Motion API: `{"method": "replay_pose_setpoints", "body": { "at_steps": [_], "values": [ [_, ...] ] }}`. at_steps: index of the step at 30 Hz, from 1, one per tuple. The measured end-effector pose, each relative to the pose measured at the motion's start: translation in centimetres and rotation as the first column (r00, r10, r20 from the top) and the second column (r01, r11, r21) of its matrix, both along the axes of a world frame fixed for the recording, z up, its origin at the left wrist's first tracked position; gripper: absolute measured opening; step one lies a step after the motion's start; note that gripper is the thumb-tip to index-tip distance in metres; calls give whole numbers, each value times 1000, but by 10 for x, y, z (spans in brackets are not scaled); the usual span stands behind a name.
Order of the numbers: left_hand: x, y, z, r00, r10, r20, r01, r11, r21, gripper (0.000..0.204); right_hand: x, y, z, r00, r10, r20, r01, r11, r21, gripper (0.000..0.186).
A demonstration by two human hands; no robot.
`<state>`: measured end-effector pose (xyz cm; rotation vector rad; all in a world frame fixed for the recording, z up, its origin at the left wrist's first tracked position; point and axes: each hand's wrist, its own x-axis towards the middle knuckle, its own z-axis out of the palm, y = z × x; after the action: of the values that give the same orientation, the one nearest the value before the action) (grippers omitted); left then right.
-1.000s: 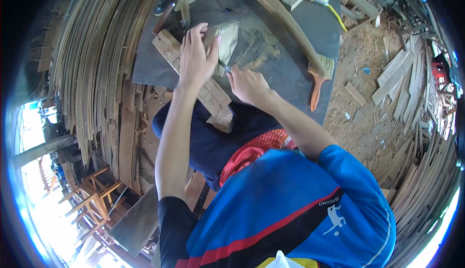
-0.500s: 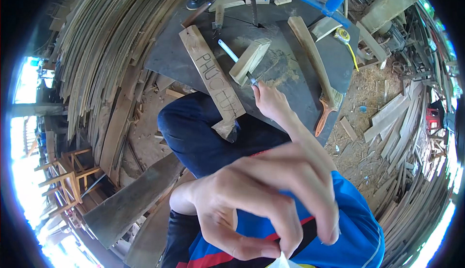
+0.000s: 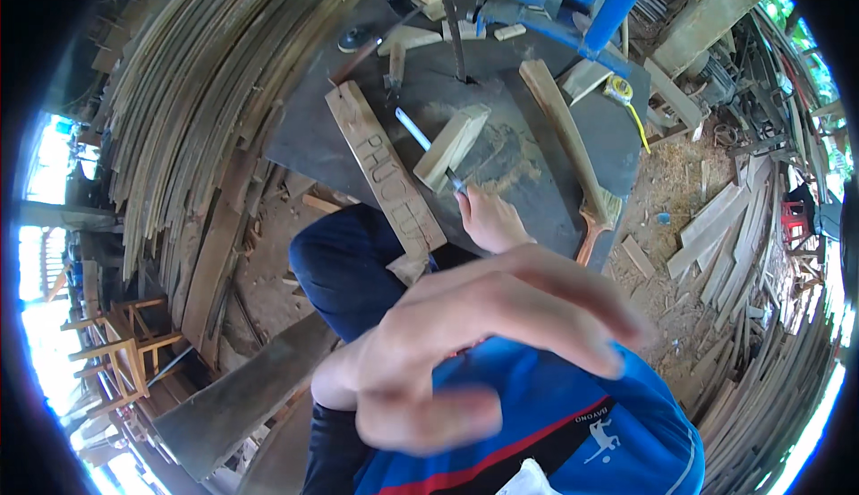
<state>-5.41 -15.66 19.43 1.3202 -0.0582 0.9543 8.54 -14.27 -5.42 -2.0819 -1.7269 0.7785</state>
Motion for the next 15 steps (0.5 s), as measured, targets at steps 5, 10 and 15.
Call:
{"method": "replay_pose_setpoints", "body": {
  "at_steps": [5,10,15],
  "values": [
    [-12,51,-77,587,646,-488,-350,746,566,23,1,0,-13,998,67,-21,-64,991,119,34],
    [-13,87,-143,130,798,-589,-321,596,736,33,-1,2,11,998,65,-20,-65,998,-19,34],
    [12,107,-166,103,903,-416,-249,429,869,39,-2,2,9,998,57,-17,-57,998,26,33]
  ]
}}
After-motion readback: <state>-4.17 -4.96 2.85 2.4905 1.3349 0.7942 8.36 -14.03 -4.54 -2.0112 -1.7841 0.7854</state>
